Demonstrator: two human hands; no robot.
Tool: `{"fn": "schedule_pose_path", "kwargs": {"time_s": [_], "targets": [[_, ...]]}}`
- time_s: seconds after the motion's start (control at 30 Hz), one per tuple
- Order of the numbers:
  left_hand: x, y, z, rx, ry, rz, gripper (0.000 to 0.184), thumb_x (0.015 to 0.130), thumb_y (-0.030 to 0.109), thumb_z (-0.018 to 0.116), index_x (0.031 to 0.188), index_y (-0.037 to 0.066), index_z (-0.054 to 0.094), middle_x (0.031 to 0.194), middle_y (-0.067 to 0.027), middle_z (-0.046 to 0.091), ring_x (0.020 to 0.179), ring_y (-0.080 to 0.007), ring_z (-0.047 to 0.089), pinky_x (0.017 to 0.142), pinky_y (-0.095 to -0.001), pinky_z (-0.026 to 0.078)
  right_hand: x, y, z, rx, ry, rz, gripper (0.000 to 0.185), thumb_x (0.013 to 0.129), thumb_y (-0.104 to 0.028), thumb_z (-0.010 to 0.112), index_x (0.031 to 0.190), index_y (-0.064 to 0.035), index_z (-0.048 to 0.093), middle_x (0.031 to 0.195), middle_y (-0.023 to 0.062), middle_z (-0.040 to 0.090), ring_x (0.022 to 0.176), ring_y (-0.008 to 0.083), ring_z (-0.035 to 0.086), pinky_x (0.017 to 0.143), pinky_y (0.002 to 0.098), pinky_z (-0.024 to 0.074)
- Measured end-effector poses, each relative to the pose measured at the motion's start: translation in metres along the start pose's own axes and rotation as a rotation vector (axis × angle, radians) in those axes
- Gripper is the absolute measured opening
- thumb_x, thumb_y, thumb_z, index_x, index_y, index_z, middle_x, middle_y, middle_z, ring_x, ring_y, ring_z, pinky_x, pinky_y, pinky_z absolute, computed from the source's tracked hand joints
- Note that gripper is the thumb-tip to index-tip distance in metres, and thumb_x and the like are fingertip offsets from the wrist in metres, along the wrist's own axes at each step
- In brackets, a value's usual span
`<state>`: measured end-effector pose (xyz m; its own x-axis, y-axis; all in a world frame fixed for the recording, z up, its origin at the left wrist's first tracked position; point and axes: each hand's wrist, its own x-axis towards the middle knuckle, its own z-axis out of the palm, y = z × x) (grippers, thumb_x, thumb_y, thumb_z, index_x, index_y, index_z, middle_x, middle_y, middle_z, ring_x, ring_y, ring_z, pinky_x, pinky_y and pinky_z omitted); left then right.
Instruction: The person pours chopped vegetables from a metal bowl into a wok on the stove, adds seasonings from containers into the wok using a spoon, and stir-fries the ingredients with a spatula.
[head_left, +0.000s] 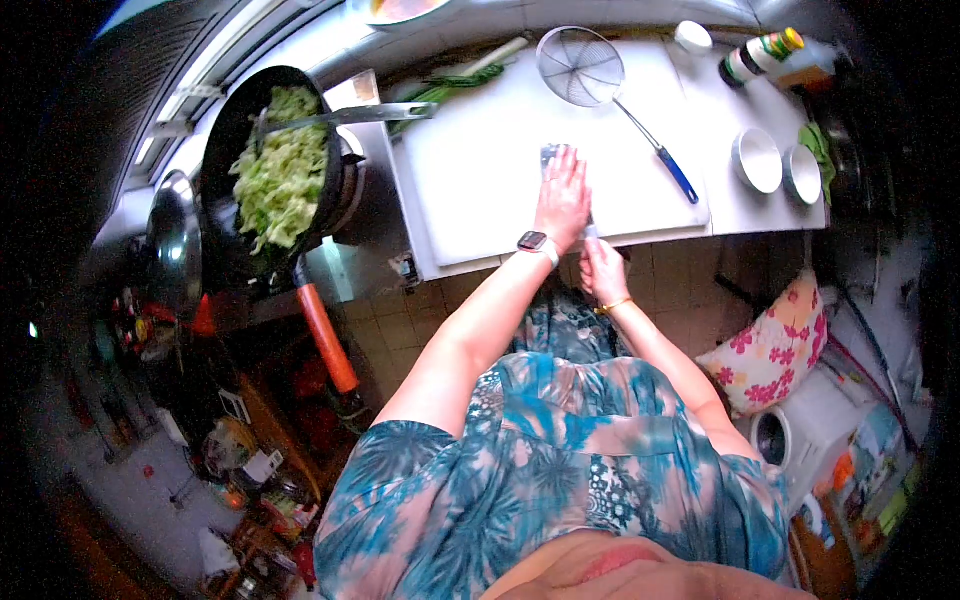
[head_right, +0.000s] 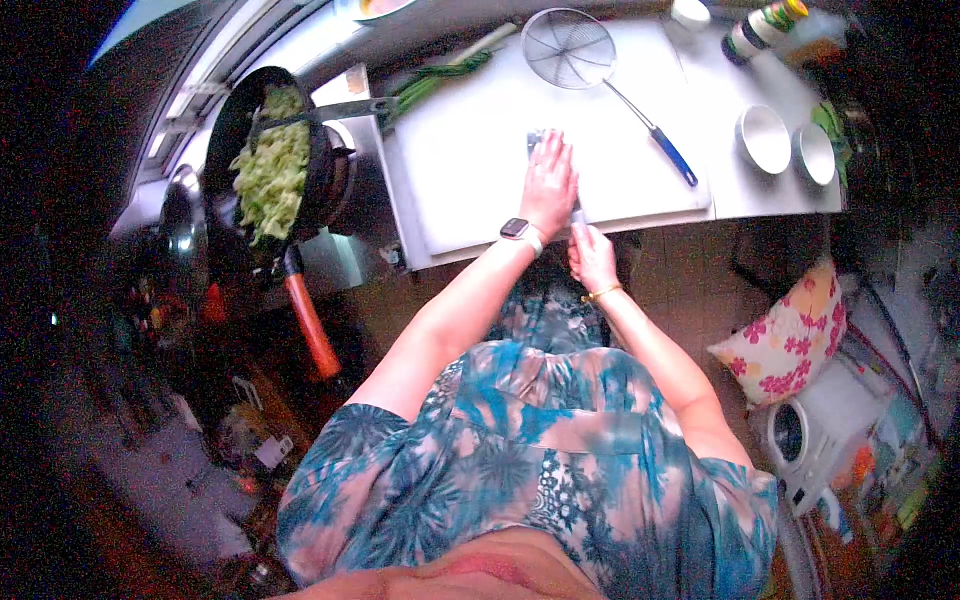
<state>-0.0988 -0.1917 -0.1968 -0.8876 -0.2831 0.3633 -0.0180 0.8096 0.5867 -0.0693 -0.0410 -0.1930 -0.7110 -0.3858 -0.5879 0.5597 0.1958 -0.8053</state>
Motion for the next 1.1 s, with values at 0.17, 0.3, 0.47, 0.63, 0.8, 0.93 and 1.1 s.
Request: {"fn": "schedule_pose_path", "kwargs": {"time_s": [0.17,0.3,0.47,0.63,0.8,0.93,1.1], "targets": [[0.063,0.043,-0.093,-0.059,0.260,0.132,0.046,0.082,0.013,0.059,0.122,-0.007,0.051,0.142,-0.0253,0.037,0.135,-0.0392,0.030,0.112,-0.0475,0.025,-0.032,-0.101,0.015,-0.126,-0.047,-0.208,0.037,0.099,-0.039,0.045,0.074,-0.0109,0.047,0.053,-0.0046,0.040,0.037,0.0051,0.035,0.032,0.0211,0.0281],[0.101,0.051,-0.174,0.085,0.557,0.267,0.041,0.086,0.015,0.052,0.120,-0.008,0.054,0.139,-0.0262,0.040,0.136,-0.0378,0.031,0.113,-0.0484,0.022,-0.038,-0.173,0.053,-0.106,-0.276,-0.403,0.035,0.099,-0.036,0.047,0.075,-0.0107,0.047,0.054,-0.0051,0.041,0.039,0.0039,0.035,0.034,0.0192,0.0266],[0.114,0.013,-0.306,0.639,0.909,0.475,0.033,0.084,0.005,0.047,0.108,-0.016,0.059,0.128,-0.0321,0.049,0.128,-0.0425,0.040,0.113,-0.0468,0.025,-0.037,-0.233,0.155,-0.148,-0.538,-0.641,0.031,0.097,-0.033,0.051,0.078,-0.0089,0.053,0.058,-0.0070,0.045,0.048,0.0018,0.041,0.040,0.0201,0.0315],[0.073,-0.099,-0.334,0.354,0.942,-0.114,0.042,0.093,0.015,0.046,0.131,-0.002,0.046,0.140,-0.0203,0.041,0.133,-0.0344,0.035,0.110,-0.0422,0.030,0.013,-0.238,0.249,-0.504,-0.401,-0.943,0.050,0.092,-0.045,0.053,0.078,0.0033,0.056,0.072,0.0252,0.057,0.067,0.0415,0.055,0.062,0.0443,0.0438],[0.038,-0.148,-0.330,0.451,0.491,-0.527,0.030,0.093,0.019,0.046,0.115,0.006,0.062,0.106,-0.0233,0.063,0.099,-0.0406,0.060,0.090,-0.0437,0.047,0.031,-0.245,0.253,-0.777,-0.295,-1.070,0.048,0.090,-0.043,0.054,0.079,0.0033,0.059,0.083,0.0279,0.061,0.085,0.0447,0.059,0.077,0.0487,0.0454],[0.046,-0.114,-0.361,0.516,0.438,-0.670,0.020,0.087,0.016,0.053,0.091,0.007,0.071,0.084,-0.0187,0.067,0.080,-0.0358,0.065,0.080,-0.0447,0.049,0.030,-0.248,0.249,-0.823,-0.248,-1.064,0.048,0.090,-0.043,0.054,0.083,0.0039,0.060,0.083,0.0284,0.061,0.086,0.0447,0.059,0.078,0.0488,0.0456],[0.057,-0.106,-0.362,0.828,0.530,-0.230,0.030,0.087,0.026,0.052,0.099,0.004,0.068,0.091,-0.0169,0.067,0.085,-0.0361,0.064,0.077,-0.0466,0.050,0.030,-0.265,0.255,-0.859,-0.348,-1.108,0.053,0.089,-0.045,0.052,0.082,0.0068,0.062,0.085,0.0294,0.062,0.087,0.0447,0.060,0.080,0.0485,0.0461]]}}
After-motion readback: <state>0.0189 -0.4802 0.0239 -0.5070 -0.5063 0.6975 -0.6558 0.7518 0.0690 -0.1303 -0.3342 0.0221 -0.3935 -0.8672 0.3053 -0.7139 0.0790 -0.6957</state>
